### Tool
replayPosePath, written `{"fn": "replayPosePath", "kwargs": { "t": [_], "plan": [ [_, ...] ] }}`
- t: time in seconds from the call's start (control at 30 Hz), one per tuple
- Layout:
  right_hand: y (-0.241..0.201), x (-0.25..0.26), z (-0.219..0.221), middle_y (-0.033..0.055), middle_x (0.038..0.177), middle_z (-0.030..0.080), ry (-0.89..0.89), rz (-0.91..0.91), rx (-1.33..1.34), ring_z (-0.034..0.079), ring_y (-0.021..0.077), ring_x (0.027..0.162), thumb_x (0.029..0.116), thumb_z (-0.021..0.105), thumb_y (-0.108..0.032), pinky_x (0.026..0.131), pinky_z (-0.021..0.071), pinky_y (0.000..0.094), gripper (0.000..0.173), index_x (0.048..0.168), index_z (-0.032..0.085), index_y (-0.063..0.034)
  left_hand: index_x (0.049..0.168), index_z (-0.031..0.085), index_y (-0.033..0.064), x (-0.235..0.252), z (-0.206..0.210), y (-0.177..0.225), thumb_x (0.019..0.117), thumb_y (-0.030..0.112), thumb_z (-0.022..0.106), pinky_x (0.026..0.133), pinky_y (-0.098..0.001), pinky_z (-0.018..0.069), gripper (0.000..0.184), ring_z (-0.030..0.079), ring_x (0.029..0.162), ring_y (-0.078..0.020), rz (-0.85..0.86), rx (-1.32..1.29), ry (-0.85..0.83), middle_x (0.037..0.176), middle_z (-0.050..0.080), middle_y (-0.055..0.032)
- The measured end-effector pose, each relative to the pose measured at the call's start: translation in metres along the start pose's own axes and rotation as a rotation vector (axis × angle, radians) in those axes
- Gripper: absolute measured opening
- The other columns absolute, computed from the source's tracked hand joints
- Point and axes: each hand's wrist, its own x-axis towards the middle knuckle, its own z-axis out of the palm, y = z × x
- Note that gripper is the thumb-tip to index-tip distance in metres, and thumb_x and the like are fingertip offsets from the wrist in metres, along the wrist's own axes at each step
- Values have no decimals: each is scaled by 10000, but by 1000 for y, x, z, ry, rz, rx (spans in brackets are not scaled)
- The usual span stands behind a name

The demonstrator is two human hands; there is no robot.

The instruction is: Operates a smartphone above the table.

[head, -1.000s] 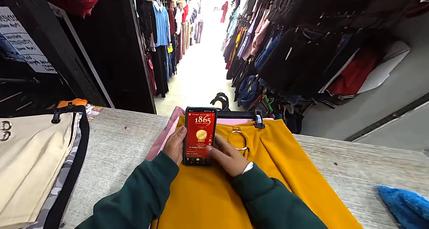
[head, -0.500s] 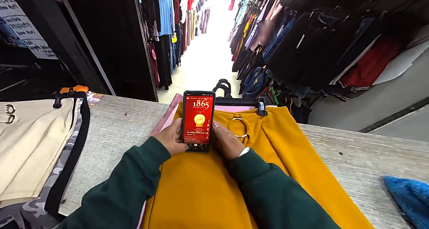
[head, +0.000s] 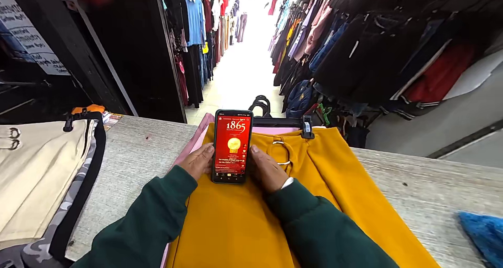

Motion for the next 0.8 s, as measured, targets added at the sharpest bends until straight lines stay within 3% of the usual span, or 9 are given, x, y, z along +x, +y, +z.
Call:
{"fn": "replayPosePath", "kwargs": {
  "t": [0.17,0.4,0.5,0.6,0.7,0.8],
  "plan": [
    [4,1,0,77,1064,737,-12,4,40,723,175,987,1097,235,-449,886,602,392,546,1299,610,-107,1437,489,14,2,-2,2,1121,215,322,908,-360,589,410,713,997,-164,-11,-28,0,1171,695,-134],
    [12,4,-2,91,1056,741,-37,9,59,726,197,985,1084,276,-471,881,603,413,536,1294,617,-114,1422,500,5,0,-1,4,1115,198,344,888,-347,596,395,716,956,-148,-9,-27,-8,1132,703,-120],
    [7,3,-1,77,1046,736,-22,32,15,721,180,967,1071,415,-369,870,598,403,396,1289,626,-115,1424,499,0,0,-1,3,1116,193,350,888,-359,593,393,711,956,-167,-16,-38,-1,1139,693,-143],
    [-5,-1,3,74,1083,747,-25,96,35,726,163,966,953,623,-116,867,595,351,365,1315,592,-81,1431,496,-1,-1,0,4,1118,187,359,899,-366,587,390,708,972,-175,-28,-32,8,1159,684,-154],
    [-5,-1,4,86,1109,745,-47,100,62,730,168,978,875,645,11,879,599,338,482,1343,558,-63,1421,504,-1,1,-2,1,1115,188,364,901,-369,590,386,711,973,-174,-11,-39,-7,1156,690,-147],
    [-2,0,3,76,1094,744,-44,82,38,724,159,976,882,634,-37,874,594,335,453,1329,573,-72,1421,508,1,1,-2,0,1115,197,371,905,-368,588,389,709,974,-173,-9,-33,-5,1160,686,-149]
  ]
}}
